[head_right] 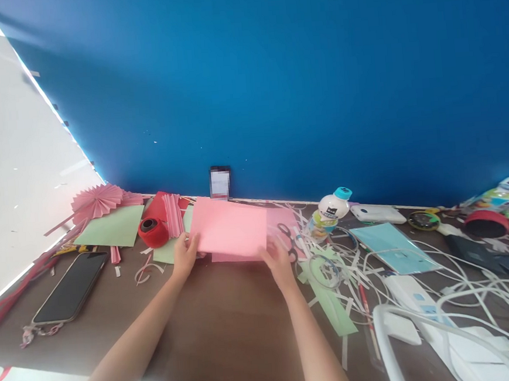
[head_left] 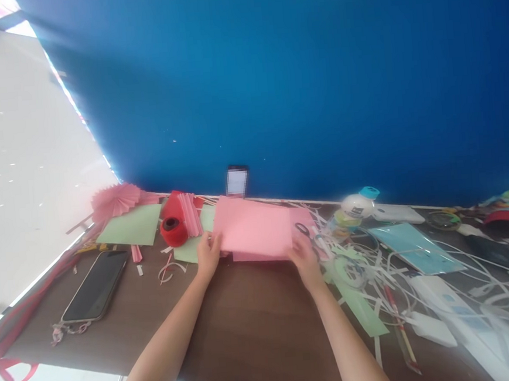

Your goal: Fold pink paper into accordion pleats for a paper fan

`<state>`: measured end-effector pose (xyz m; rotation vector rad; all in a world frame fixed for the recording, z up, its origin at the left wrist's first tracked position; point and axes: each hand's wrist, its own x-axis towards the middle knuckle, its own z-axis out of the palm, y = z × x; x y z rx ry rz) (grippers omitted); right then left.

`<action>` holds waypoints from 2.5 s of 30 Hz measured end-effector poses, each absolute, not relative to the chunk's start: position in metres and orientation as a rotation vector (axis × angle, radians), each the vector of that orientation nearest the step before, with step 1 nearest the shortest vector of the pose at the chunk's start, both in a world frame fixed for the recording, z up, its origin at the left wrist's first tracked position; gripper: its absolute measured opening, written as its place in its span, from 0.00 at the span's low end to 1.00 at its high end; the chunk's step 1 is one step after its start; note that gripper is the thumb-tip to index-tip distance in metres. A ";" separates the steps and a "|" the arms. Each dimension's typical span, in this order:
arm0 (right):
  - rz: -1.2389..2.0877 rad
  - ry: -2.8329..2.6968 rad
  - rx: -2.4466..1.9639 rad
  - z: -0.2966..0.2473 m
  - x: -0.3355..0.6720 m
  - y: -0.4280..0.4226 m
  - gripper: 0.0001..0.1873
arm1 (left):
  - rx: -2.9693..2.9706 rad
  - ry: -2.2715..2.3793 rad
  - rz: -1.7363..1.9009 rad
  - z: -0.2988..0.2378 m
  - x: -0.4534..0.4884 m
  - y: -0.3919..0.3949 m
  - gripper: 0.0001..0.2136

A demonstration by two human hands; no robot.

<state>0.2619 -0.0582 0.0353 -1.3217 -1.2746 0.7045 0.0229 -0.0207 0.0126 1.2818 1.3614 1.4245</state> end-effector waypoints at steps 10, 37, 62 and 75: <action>1.008 -1.143 -1.356 0.017 0.263 -0.049 0.18 | 1.185 1.429 1.445 0.013 0.023 -0.018 0.16; 0.659 -0.709 -1.229 0.010 0.272 -0.039 0.14 | 1.379 1.220 1.242 0.019 0.019 -0.019 0.12; 0.474 -0.740 -1.398 0.031 0.264 -0.049 0.14 | 1.536 1.347 1.339 0.018 0.022 -0.022 0.13; 0.453 -0.730 -1.427 0.034 0.264 -0.052 0.13 | 1.471 1.326 1.334 0.021 0.023 -0.024 0.14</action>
